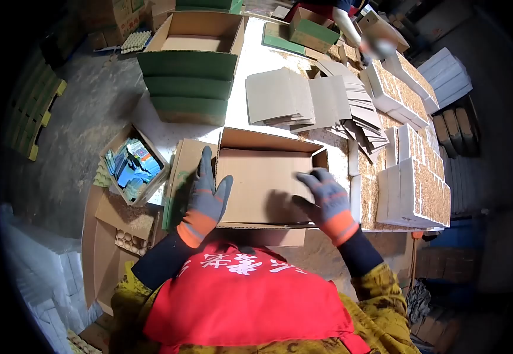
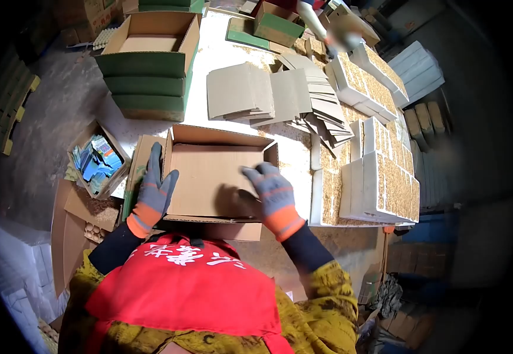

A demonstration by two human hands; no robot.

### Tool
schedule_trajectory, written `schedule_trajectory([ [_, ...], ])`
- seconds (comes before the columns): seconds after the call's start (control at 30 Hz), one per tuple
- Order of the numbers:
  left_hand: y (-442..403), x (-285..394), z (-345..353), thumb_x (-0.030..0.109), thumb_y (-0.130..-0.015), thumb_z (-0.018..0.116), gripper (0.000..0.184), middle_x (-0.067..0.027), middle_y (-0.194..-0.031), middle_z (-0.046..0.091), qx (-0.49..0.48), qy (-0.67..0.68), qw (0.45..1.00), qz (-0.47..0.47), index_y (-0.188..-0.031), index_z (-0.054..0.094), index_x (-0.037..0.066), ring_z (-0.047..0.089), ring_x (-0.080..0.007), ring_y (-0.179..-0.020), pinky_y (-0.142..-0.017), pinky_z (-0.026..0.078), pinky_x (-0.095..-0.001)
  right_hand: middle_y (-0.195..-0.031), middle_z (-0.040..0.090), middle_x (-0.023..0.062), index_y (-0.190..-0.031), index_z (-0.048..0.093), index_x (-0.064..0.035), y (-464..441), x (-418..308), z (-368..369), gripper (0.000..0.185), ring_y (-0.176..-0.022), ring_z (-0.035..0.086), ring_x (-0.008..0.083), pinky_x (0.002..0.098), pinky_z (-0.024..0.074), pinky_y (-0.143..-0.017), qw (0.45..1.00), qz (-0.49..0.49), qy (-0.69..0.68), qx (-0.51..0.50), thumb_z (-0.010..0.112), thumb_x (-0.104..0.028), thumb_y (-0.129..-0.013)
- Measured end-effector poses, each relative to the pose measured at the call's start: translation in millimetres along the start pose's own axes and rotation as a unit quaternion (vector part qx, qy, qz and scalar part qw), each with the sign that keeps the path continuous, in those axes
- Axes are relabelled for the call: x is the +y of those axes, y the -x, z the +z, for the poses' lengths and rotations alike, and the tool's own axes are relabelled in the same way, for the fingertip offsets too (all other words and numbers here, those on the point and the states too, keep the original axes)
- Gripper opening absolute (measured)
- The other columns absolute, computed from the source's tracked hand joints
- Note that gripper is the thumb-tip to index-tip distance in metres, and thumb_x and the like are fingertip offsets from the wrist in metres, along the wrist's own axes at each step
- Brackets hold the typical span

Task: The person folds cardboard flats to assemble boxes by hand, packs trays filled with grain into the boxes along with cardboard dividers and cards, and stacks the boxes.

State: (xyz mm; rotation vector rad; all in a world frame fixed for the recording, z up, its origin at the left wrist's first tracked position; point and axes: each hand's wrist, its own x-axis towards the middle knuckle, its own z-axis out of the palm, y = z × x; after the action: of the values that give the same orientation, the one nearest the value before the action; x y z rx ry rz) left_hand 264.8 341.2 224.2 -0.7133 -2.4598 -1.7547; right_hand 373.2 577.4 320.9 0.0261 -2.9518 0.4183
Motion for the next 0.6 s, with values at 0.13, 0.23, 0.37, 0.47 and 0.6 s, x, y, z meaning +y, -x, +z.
schedule_trajectory([
  [0.13, 2, -33, 4, 0.015, -0.097, 0.048, 0.056, -0.0154, -0.143, 0.039, -0.049, 0.404, 0.873, -0.268, -0.145, 0.024, -0.001, 0.041, -0.0208, -0.129, -0.107, 0.033, -0.0303, -0.104, 0.059, 0.0118, -0.120, 0.058, -0.0146, -15, 21, 65, 0.045, -0.095, 0.059, 0.0312, 0.0394, 0.0490, -0.081, 0.979, -0.105, 0.014, -0.177, 0.069, -0.018, -0.076],
  [0.23, -13, -36, -25, 0.022, -0.100, 0.043, 0.046, -0.0102, -0.134, 0.049, -0.121, 0.354, 0.901, -0.221, -0.141, 0.037, 0.002, 0.048, -0.0158, -0.122, -0.105, 0.035, -0.0265, -0.110, 0.061, 0.0138, -0.120, 0.059, -0.0133, -22, 30, 42, 0.039, -0.098, 0.059, 0.0337, 0.0384, 0.0486, -0.086, 0.957, -0.049, -0.201, -0.204, 0.062, -0.008, -0.081],
  [0.37, 6, -86, -3, 0.024, -0.098, 0.047, 0.050, -0.0113, -0.129, 0.053, -0.156, 0.410, 0.869, -0.231, -0.140, 0.035, -0.001, 0.049, -0.0187, -0.119, -0.101, 0.039, -0.0289, -0.129, 0.055, 0.0118, -0.136, 0.046, -0.0050, 14, 89, 8, 0.055, -0.113, 0.055, 0.0194, 0.0340, 0.0443, -0.096, 0.854, 0.171, -0.478, 0.116, 0.047, 0.007, -0.082],
  [0.47, 27, -135, 36, 0.034, -0.084, 0.068, 0.071, -0.0206, -0.129, 0.048, -0.165, 0.057, 0.944, -0.279, -0.139, 0.035, 0.004, 0.050, -0.0343, -0.115, -0.098, 0.044, -0.0357, -0.136, 0.047, 0.0152, -0.146, 0.025, -0.0016, 43, 139, 80, 0.069, -0.119, 0.049, 0.0205, 0.0318, 0.0395, -0.101, 0.758, 0.324, -0.564, -0.052, 0.061, -0.011, -0.087],
  [0.6, 6, -33, 21, 0.035, -0.074, 0.079, 0.086, -0.0177, -0.132, 0.047, -0.198, 0.212, 0.912, -0.291, -0.137, 0.033, 0.000, 0.048, -0.0281, -0.119, -0.103, 0.039, -0.0386, -0.113, 0.061, 0.0125, -0.124, 0.048, 0.0038, 44, 101, 140, 0.060, -0.100, 0.056, 0.0211, 0.0338, 0.0456, -0.090, 0.791, 0.281, -0.542, -0.036, 0.075, -0.028, -0.080],
])
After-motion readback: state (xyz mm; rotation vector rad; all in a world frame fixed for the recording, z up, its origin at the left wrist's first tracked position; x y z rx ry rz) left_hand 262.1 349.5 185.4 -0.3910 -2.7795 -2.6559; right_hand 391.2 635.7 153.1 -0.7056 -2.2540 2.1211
